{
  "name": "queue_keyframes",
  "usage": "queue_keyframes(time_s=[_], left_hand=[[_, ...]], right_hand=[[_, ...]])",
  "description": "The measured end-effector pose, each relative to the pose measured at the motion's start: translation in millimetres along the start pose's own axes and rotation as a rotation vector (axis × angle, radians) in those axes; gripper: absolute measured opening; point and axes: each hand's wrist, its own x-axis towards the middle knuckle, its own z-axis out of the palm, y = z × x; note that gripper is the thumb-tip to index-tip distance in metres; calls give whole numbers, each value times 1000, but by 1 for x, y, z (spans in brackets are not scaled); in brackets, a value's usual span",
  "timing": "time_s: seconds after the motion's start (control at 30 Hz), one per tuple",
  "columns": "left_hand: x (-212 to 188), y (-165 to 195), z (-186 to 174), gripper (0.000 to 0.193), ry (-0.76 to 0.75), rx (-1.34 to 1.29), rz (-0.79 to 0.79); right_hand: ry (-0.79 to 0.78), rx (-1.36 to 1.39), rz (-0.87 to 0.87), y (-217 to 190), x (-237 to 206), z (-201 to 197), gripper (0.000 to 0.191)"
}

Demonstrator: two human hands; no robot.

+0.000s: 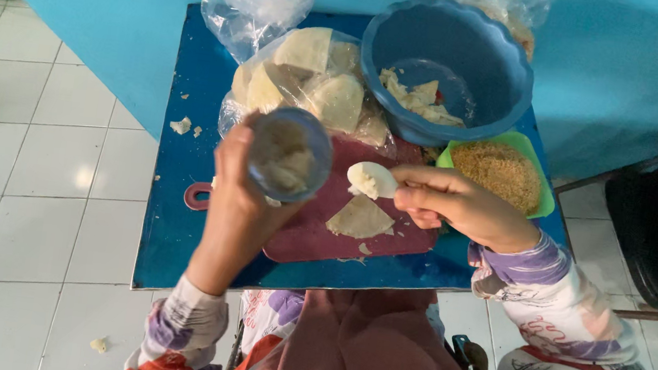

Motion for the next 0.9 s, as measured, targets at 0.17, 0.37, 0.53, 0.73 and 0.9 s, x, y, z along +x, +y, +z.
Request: queue_keyframes(time_s=[0.17, 0.37, 0.53, 0.73, 0.9], left_hand=[[8, 31, 30, 111, 32, -56, 259], [7, 35, 24, 93, -32, 52, 288], [7, 32, 19, 90, -50, 64, 302], [7, 29, 25, 95, -69, 25, 252], [7, 22, 24, 107, -23, -63, 233]], right_hand=[[143, -617, -227, -11, 14, 33, 31], [305, -1024, -538, -4, 13, 49, 27], [49, -718, -249, -1, 20, 35, 31], [-136, 162, 182, 14, 34, 14, 34], [-242, 331, 64, 16, 24, 0, 32]])
